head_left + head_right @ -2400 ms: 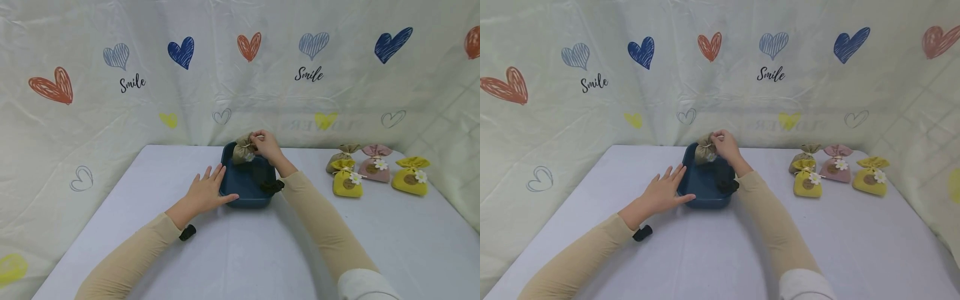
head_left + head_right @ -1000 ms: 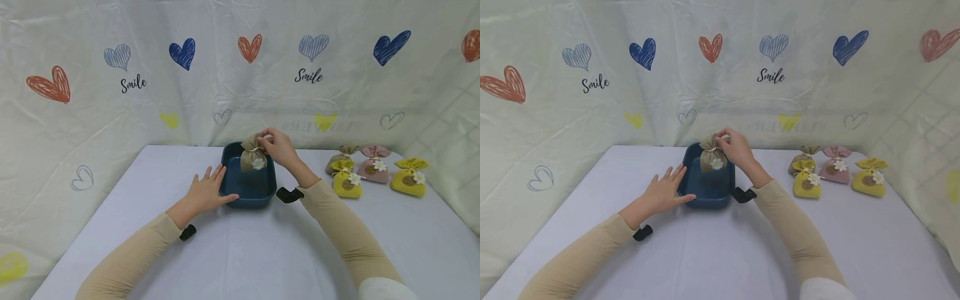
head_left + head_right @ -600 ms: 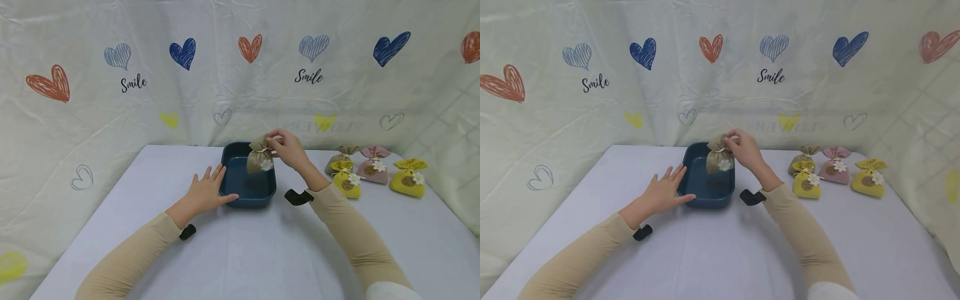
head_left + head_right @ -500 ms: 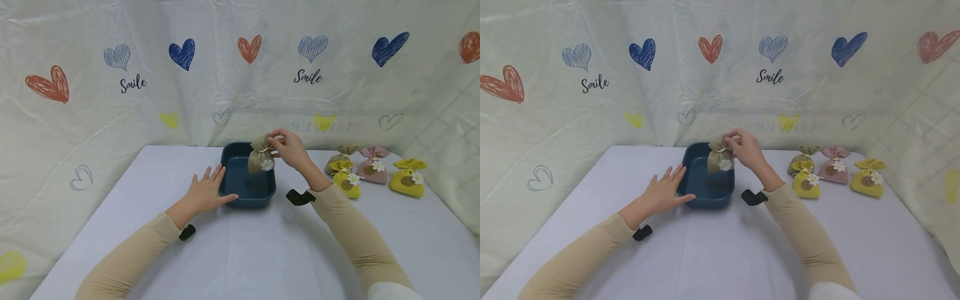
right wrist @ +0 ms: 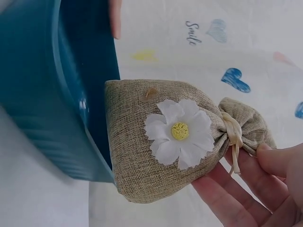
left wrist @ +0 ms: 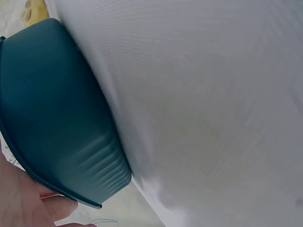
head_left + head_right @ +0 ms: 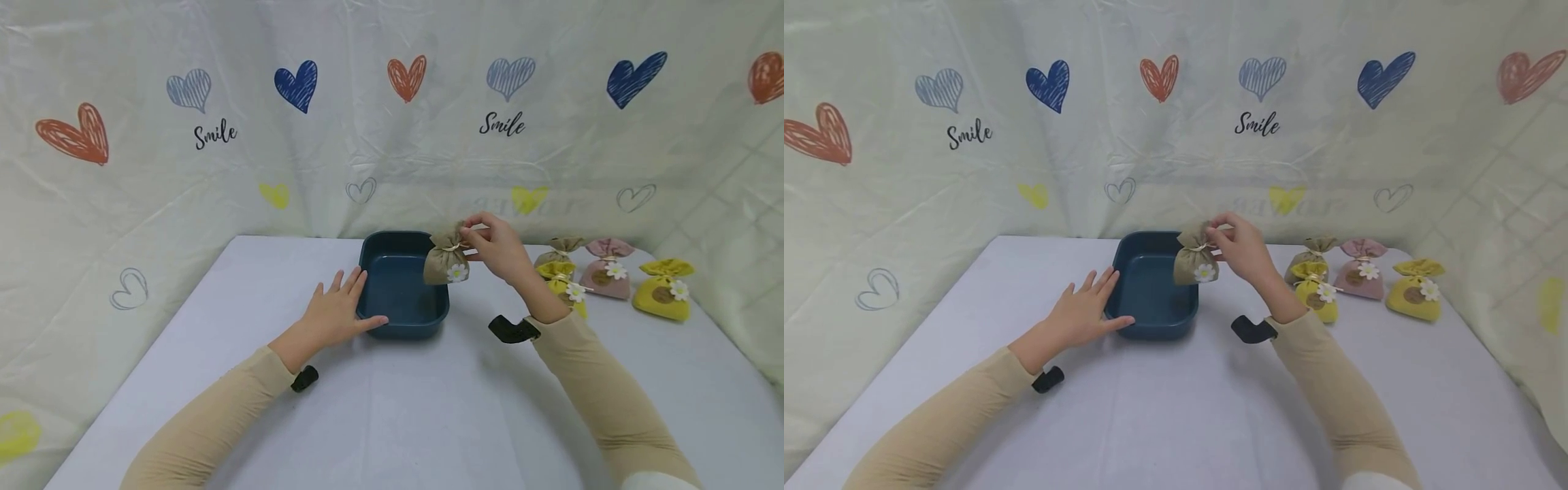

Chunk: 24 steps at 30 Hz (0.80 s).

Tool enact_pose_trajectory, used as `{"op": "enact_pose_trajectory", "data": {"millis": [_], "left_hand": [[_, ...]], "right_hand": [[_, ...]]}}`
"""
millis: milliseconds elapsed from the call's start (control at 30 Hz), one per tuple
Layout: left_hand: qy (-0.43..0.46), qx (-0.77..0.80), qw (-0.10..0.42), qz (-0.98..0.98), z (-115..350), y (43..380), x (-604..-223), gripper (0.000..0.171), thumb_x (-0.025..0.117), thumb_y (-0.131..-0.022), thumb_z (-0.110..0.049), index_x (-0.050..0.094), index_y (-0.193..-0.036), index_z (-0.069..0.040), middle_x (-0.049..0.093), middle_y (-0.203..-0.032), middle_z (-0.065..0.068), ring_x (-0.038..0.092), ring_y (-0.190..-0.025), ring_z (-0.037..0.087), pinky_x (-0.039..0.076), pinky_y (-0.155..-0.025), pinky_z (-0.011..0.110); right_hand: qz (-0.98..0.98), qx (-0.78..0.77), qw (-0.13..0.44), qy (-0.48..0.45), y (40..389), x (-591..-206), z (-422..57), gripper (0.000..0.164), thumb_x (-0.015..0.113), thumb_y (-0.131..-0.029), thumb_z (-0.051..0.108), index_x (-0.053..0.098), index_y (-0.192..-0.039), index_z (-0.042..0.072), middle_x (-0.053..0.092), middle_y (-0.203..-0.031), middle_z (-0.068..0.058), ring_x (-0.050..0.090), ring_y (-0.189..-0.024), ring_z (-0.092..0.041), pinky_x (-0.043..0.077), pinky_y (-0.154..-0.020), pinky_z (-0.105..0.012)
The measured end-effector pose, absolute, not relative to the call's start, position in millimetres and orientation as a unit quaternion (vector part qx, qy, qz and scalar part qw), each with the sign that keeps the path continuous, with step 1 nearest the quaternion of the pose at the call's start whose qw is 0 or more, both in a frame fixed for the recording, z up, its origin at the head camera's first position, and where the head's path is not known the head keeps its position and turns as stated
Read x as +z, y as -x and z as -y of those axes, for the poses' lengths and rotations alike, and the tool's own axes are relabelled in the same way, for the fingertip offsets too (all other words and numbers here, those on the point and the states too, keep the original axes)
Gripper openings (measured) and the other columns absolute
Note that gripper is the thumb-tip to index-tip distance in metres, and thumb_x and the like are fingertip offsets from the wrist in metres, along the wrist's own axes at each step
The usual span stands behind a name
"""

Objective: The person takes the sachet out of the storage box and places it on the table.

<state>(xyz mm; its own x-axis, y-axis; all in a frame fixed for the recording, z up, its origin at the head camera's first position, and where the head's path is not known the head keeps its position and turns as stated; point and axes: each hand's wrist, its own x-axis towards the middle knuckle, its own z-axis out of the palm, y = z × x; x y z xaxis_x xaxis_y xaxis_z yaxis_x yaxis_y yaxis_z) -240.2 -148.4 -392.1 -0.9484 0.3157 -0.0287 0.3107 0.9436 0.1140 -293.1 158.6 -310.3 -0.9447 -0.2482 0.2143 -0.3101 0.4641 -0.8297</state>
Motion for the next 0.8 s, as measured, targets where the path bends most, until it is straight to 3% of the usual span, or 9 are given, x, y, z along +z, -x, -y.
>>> {"op": "enact_pose_trajectory", "data": {"millis": [433, 600, 800], "left_hand": [[-0.157, 0.060, 0.029, -0.985, 148.8, 239.0, -392.7, 0.107, 0.047, -0.092, -0.080, 0.012, -0.166, -0.009, 0.009, -0.171, 0.009, 0.009, -0.155, 0.039, 0.015, -0.119, 0.066], [-0.159, 0.064, 0.028, -0.985, 149.2, 239.8, -390.8, 0.107, 0.048, -0.092, -0.079, 0.012, -0.166, -0.009, 0.010, -0.171, 0.009, 0.009, -0.155, 0.039, 0.014, -0.119, 0.065], [-0.162, 0.066, 0.029, -0.984, 149.2, 239.7, -389.9, 0.108, 0.048, -0.092, -0.079, 0.013, -0.166, -0.009, 0.010, -0.171, 0.009, 0.009, -0.155, 0.039, 0.014, -0.119, 0.066]], "right_hand": [[0.859, 0.489, 0.047, -0.144, 279.8, -311.1, -187.1, 0.038, 0.051, -0.110, 0.025, 0.052, -0.130, -0.007, 0.067, -0.120, -0.031, 0.069, -0.109, -0.039, 0.060, -0.082, -0.034], [0.860, 0.488, 0.065, -0.137, 276.5, -311.1, -199.9, 0.038, 0.052, -0.109, 0.026, 0.054, -0.128, -0.007, 0.068, -0.118, -0.032, 0.073, -0.095, -0.022, 0.060, -0.079, -0.032], [0.861, 0.489, 0.079, -0.116, 273.7, -317.6, -217.7, 0.040, 0.052, -0.110, 0.028, 0.054, -0.130, -0.006, 0.067, -0.120, -0.032, 0.068, -0.083, 0.001, 0.059, -0.074, -0.024]]}}
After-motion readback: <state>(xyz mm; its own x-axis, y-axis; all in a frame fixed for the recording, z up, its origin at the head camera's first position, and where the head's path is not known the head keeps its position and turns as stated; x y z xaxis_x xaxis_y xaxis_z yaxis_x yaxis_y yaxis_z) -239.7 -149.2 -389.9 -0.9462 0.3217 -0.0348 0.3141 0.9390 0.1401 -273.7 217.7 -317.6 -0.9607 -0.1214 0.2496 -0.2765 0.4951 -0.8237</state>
